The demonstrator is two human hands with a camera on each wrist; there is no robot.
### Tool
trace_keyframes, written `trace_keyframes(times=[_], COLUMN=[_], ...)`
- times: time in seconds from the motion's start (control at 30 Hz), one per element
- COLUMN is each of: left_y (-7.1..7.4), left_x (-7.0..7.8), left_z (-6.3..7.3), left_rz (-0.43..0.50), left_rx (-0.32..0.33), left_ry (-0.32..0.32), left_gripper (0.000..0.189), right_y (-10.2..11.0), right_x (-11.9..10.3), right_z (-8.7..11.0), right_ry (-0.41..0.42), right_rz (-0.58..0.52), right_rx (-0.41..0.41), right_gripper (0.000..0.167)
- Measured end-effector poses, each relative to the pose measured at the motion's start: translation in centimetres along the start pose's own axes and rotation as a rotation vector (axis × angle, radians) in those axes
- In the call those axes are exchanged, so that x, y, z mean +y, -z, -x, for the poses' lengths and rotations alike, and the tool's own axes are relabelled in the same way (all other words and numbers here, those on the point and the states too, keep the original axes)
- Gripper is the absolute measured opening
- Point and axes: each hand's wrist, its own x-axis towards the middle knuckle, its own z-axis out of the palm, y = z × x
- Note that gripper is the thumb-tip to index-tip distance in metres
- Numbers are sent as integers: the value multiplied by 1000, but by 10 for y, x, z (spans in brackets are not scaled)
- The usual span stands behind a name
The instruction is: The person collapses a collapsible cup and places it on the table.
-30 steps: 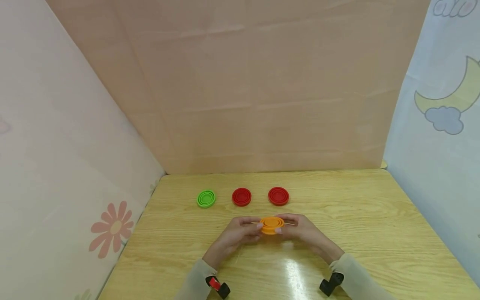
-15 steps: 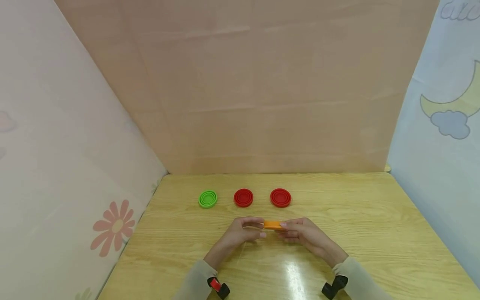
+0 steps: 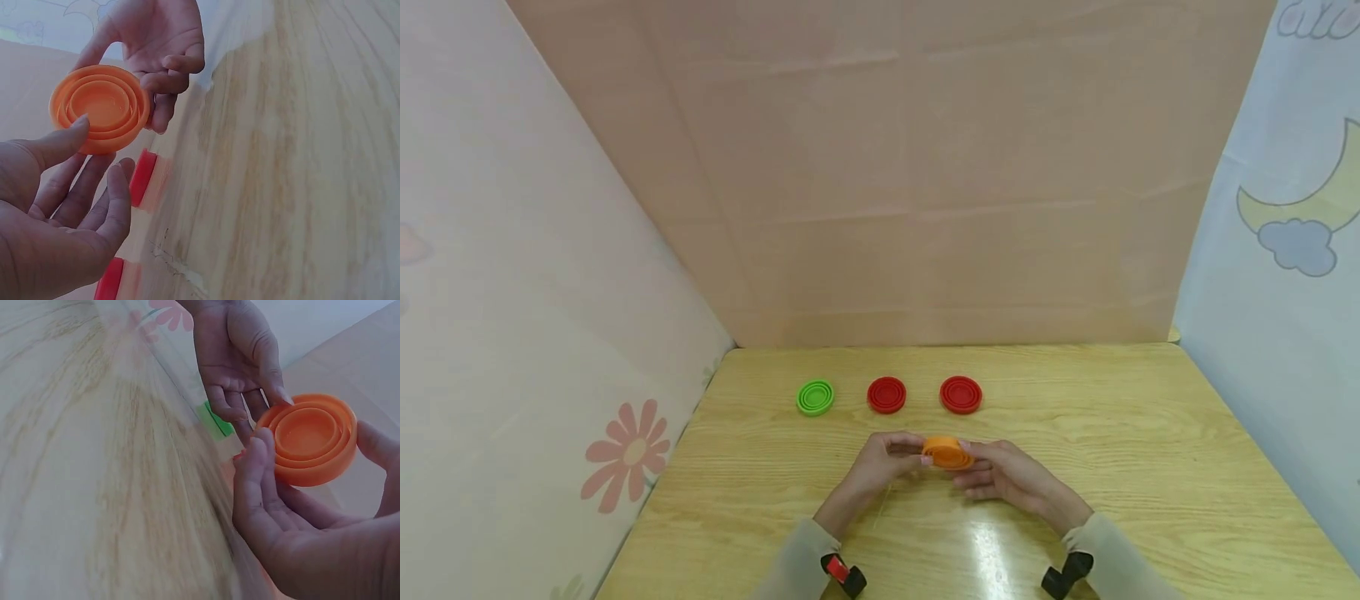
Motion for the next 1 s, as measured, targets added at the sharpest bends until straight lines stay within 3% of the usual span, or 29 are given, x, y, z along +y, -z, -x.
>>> trace_keyframes(times=[0.27, 0.57, 0.8, 1.0], left_y=[-1, -2, -1, 1], left_x=[-3, 0, -1, -3], left_z=[-6, -8, -9, -12], left_rz=[19, 115, 240, 272], left_rx=[26, 46, 23, -7], left_ry=[-5, 53, 130, 146], left_gripper=[27, 28, 27, 24], right_y=[2, 6, 9, 10], right_x=[-2, -5, -4, -2], right_z=[3, 7, 9, 9], right_ry=[47, 108, 132, 139], right_rz=[54, 51, 8, -29], right_rx=[98, 102, 111, 105], right_gripper=[50, 35, 22, 20])
